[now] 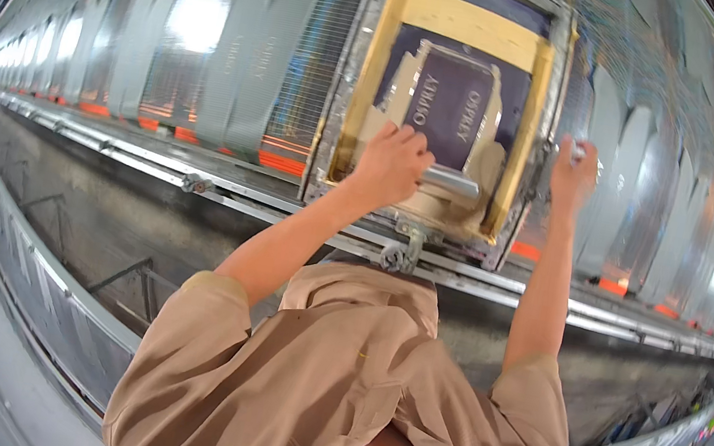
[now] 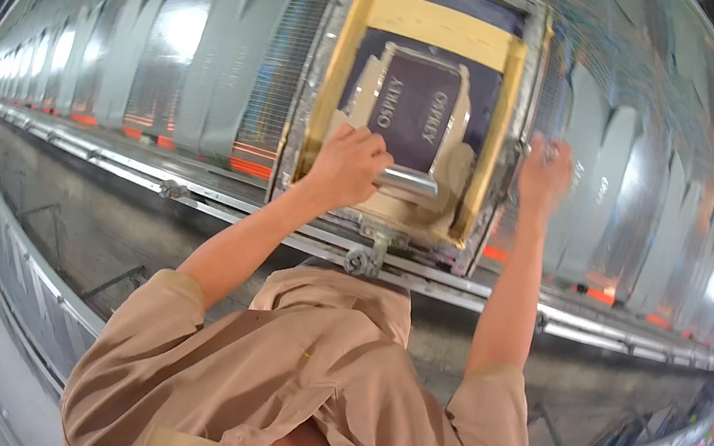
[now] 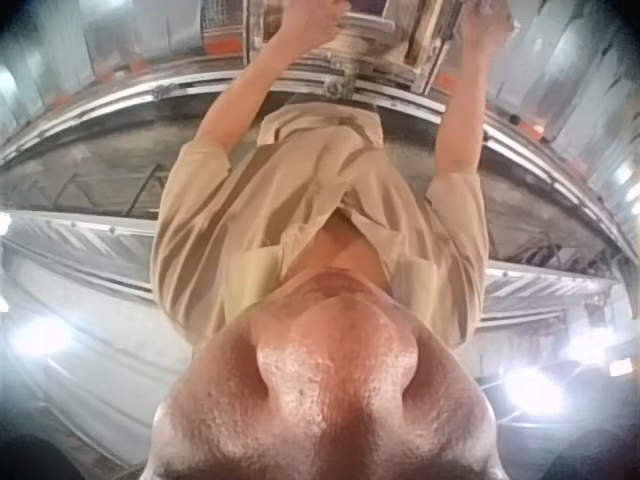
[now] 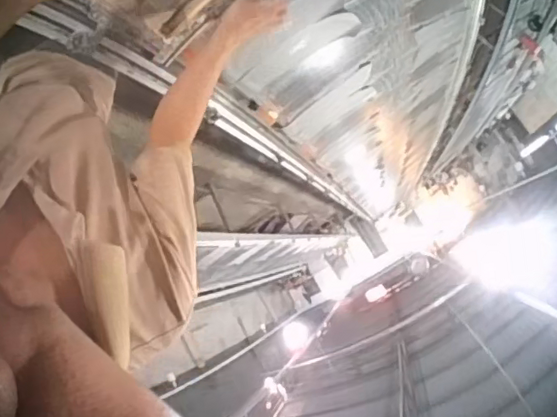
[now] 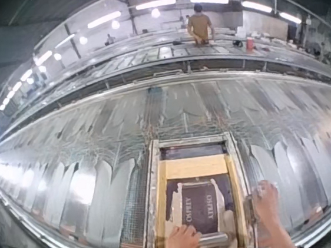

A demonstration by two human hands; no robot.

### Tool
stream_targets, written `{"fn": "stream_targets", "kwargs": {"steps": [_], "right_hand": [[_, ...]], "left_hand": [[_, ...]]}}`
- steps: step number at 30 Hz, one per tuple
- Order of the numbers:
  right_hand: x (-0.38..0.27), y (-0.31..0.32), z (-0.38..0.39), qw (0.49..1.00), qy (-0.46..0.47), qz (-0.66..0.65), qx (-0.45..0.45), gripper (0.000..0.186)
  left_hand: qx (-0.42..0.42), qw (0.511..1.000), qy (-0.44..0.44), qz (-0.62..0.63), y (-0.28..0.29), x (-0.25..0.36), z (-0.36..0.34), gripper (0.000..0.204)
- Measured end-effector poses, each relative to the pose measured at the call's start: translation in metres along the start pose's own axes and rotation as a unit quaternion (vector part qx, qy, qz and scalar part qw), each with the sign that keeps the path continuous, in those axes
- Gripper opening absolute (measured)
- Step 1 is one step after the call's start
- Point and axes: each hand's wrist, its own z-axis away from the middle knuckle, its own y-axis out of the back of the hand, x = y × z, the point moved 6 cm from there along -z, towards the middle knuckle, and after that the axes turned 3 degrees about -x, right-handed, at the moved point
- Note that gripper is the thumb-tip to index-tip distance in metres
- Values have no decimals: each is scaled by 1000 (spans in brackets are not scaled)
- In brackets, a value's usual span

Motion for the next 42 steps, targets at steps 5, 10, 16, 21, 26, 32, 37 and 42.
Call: {"fn": "stream_targets", "kwargs": {"steps": [5,10,16,21,26,32,37,42], "right_hand": [[54,-33,-15,980,-139,-119,-79,43],[25,-17,-15,975,-131,-162,-82,43],[-111,-125,48,964,-87,-240,-74,40],[-238,-192,91,947,-95,-299,-67,39],[-276,-203,103,946,-126,-286,-90,39],[-272,-210,98,974,-100,-192,-70,39],[-273,-209,98,974,-113,-175,-86,39],[-296,-188,72,971,-86,-6,-223,37]], "left_hand": [[-12,1000,0,-19,3,1,4,23],[47,998,28,41,26,-17,25,23],[31,997,70,-2,86,-145,103,25],[40,997,55,-21,143,-254,171,21],[26,999,33,-6,158,-274,221,26],[-19,1000,20,-14,141,-278,231,32],[-29,999,19,4,140,-305,186,30],[-11,999,-15,-31,146,-359,85,19]]}}
